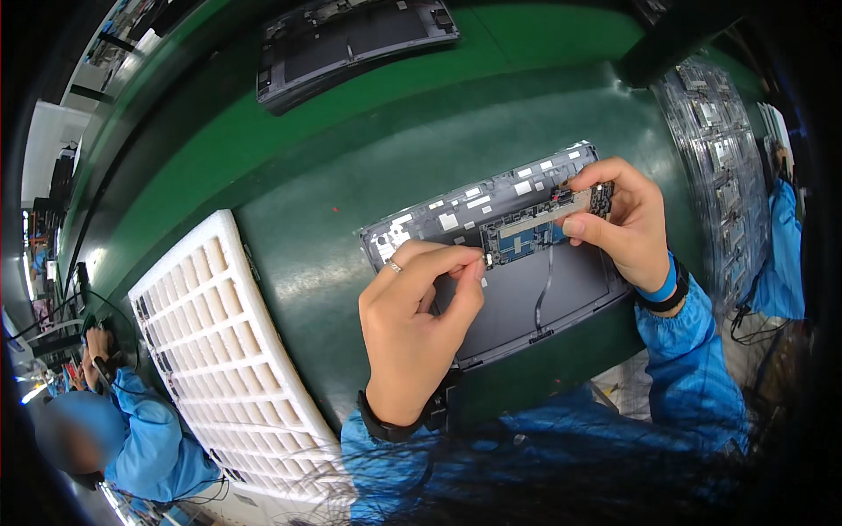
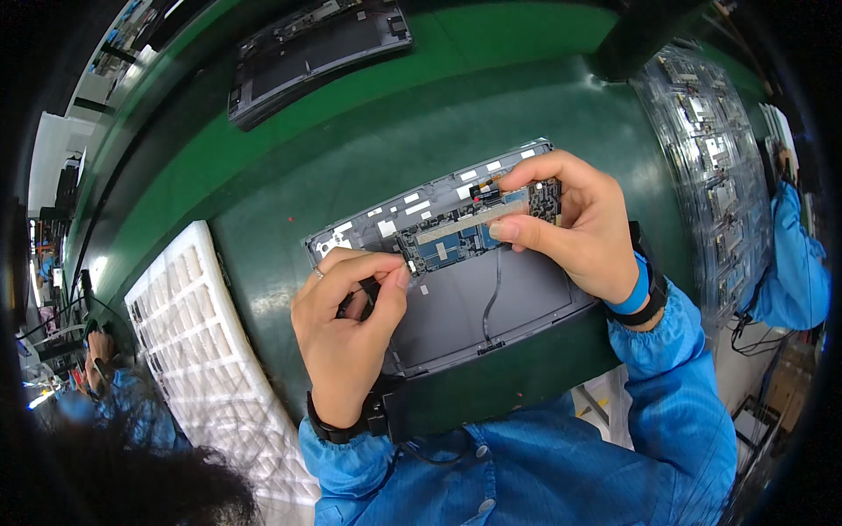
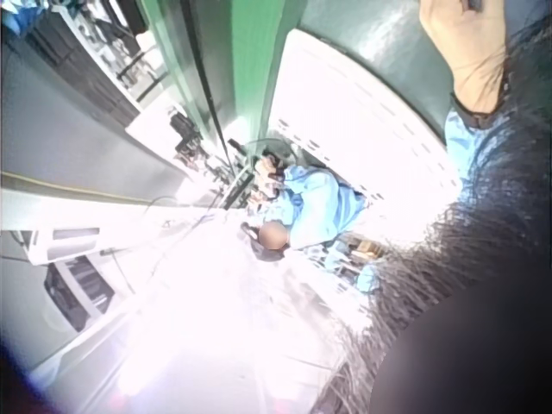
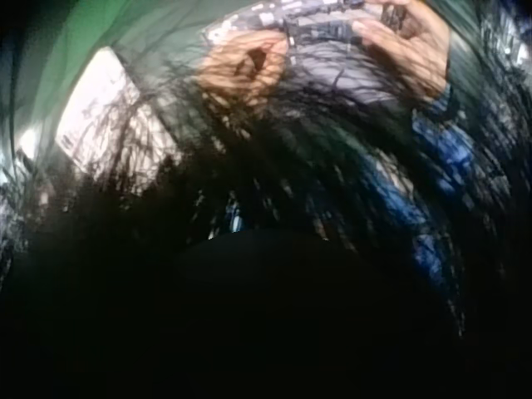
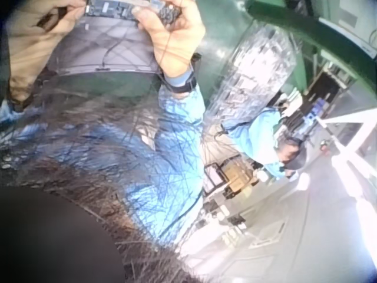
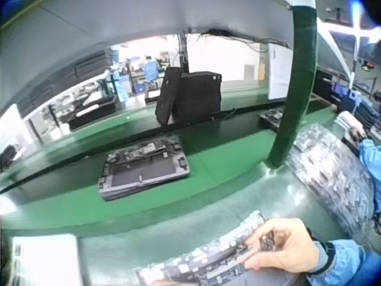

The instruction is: Assembling a circuit board and connecting cables within an electronic device casing on a production line.

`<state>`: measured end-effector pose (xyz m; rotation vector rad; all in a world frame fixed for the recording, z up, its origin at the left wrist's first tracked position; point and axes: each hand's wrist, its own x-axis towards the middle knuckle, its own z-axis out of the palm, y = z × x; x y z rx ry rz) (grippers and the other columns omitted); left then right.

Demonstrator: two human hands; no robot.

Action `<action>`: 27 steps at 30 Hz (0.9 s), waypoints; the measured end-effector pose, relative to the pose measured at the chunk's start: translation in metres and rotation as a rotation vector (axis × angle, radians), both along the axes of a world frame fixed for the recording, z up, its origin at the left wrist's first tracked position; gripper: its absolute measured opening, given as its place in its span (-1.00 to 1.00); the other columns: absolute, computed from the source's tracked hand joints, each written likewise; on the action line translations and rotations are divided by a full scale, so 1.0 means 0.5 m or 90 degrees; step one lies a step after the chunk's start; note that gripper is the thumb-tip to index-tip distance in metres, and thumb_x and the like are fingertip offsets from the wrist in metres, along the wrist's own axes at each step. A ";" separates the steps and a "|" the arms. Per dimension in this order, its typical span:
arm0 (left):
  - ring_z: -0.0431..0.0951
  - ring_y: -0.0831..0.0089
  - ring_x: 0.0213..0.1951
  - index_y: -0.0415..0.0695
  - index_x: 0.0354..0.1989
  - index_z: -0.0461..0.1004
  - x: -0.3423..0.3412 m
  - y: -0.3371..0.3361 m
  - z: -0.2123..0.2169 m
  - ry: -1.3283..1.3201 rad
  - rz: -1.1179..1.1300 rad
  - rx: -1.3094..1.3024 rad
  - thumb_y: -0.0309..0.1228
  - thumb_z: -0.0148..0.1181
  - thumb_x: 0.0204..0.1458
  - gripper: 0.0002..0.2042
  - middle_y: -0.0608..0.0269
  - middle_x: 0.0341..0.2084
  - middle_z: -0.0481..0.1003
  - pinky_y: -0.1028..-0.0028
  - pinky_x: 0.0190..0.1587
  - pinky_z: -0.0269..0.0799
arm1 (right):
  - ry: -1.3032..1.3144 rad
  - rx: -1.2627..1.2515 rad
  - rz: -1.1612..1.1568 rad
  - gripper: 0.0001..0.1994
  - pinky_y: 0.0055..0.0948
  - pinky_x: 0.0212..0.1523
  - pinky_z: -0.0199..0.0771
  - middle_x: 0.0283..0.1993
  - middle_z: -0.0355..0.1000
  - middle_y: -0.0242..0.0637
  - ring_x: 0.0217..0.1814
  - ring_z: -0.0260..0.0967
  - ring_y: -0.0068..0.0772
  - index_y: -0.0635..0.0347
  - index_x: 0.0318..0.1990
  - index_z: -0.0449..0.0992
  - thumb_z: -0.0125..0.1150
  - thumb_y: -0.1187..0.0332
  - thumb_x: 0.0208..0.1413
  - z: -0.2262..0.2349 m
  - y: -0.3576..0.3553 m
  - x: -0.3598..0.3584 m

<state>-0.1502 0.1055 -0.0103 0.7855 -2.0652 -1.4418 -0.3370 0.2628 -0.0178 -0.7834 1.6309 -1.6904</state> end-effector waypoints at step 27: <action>0.20 0.59 -0.63 -0.18 -0.30 0.59 0.002 -0.006 0.001 -0.025 -0.039 -0.031 -0.53 0.36 0.03 -0.91 0.32 -0.49 0.52 0.52 -0.54 0.07 | 0.042 -0.012 0.017 -0.67 -0.57 -0.07 0.56 -0.04 0.55 -0.21 -0.08 0.53 -0.56 0.34 -0.01 0.49 0.41 0.65 0.07 0.003 0.006 -0.001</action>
